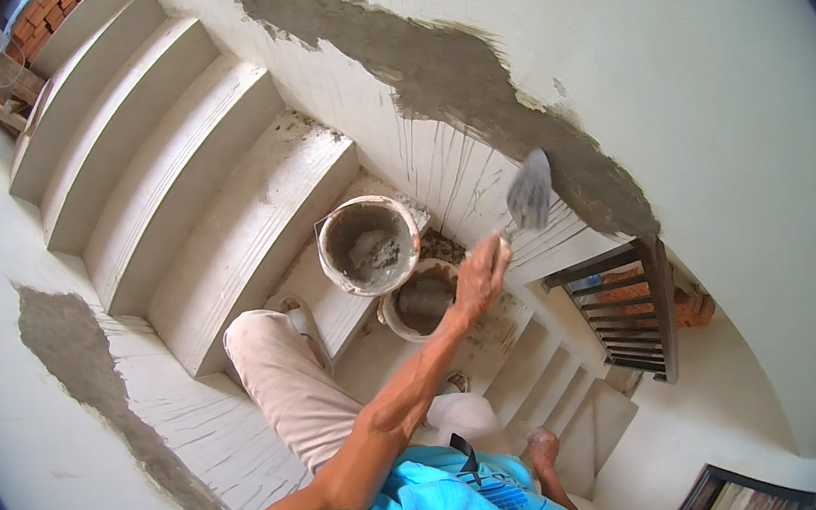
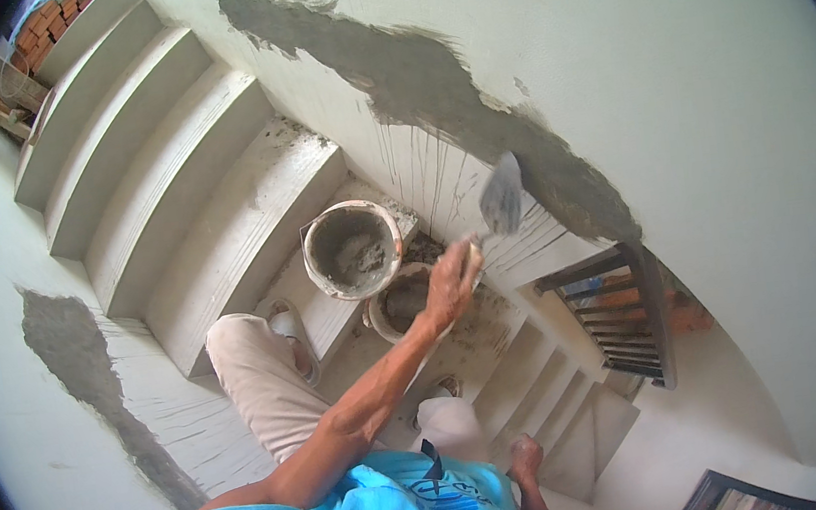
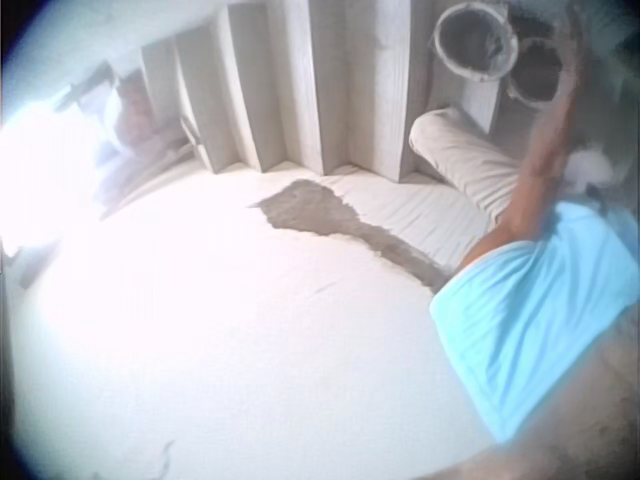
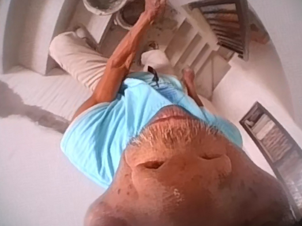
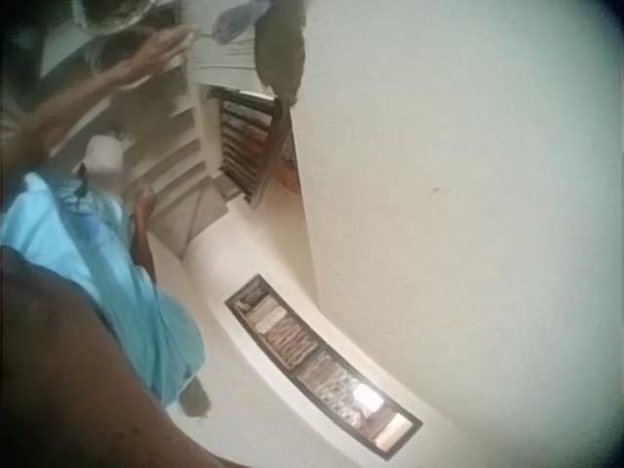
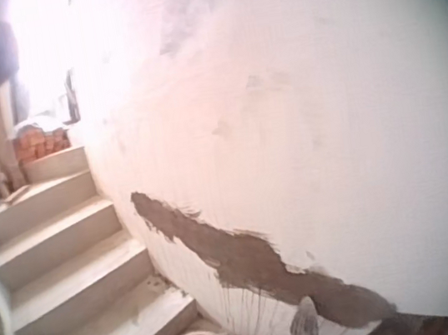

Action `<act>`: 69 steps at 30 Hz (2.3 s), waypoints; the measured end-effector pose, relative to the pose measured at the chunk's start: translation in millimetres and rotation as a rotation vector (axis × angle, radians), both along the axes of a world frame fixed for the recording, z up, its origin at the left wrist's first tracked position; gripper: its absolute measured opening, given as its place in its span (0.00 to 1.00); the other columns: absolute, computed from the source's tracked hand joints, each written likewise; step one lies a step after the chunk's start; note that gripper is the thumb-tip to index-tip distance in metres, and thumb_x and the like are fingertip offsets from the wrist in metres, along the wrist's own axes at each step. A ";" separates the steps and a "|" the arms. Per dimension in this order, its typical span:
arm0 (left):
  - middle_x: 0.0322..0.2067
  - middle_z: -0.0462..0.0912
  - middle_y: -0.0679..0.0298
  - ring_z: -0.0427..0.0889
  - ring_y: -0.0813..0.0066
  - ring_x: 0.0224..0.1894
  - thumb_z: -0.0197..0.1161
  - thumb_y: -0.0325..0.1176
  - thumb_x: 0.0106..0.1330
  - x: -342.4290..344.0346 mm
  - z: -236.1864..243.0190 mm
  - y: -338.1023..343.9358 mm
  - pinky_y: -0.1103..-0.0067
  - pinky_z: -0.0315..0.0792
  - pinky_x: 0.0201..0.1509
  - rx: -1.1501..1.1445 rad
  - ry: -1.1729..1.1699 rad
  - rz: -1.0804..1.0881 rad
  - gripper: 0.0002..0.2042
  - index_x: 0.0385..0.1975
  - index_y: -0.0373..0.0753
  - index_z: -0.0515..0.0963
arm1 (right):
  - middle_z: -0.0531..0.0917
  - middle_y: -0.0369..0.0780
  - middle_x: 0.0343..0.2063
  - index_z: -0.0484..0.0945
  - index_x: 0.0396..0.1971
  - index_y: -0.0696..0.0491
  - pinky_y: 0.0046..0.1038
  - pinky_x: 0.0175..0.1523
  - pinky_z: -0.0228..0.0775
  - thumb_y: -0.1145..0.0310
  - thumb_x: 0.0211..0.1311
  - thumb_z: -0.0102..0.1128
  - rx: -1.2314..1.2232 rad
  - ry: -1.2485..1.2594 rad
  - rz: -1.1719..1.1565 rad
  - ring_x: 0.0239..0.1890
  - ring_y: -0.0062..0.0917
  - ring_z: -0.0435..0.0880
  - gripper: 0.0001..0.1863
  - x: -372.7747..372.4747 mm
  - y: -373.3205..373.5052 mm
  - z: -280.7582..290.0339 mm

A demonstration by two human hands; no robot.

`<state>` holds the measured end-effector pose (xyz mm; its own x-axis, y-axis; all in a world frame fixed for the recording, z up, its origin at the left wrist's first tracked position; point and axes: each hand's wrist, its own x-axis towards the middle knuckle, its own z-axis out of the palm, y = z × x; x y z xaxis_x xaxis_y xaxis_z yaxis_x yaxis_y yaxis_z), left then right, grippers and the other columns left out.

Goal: The person applies cement to a wall using a trowel and smooths it with a brush. They repeatedly scoop cement from a bucket and spread it across the wall surface.

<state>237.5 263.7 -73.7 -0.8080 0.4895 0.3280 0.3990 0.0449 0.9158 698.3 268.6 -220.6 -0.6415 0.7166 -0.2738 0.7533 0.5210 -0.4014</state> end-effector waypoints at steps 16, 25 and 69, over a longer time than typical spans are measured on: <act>0.43 0.84 0.42 0.83 0.41 0.49 0.69 0.34 0.59 -71.6 26.4 -79.4 0.55 0.76 0.52 -0.953 0.222 -0.430 0.28 0.59 0.36 0.70 | 0.86 0.47 0.26 0.83 0.26 0.55 0.41 0.38 0.77 0.72 0.59 0.62 -0.082 0.193 -0.157 0.31 0.41 0.88 0.05 12.0 -13.9 -14.3; 0.40 0.86 0.45 0.85 0.45 0.45 0.69 0.30 0.58 -106.4 71.6 -158.6 0.58 0.78 0.49 -0.901 0.044 -0.035 0.22 0.54 0.36 0.77 | 0.81 0.49 0.24 0.82 0.30 0.57 0.41 0.35 0.72 0.71 0.61 0.61 -0.150 0.393 -0.073 0.27 0.41 0.83 0.06 -91.3 17.9 60.7; 0.37 0.80 0.62 0.80 0.75 0.34 0.72 0.44 0.62 -153.7 44.1 -224.1 0.74 0.81 0.37 0.126 -1.198 -0.085 0.20 0.44 0.35 0.79 | 0.78 0.35 0.27 0.80 0.46 0.58 0.20 0.21 0.64 0.46 0.71 0.55 -0.742 0.870 0.016 0.20 0.14 0.72 0.26 -497.6 -93.1 146.9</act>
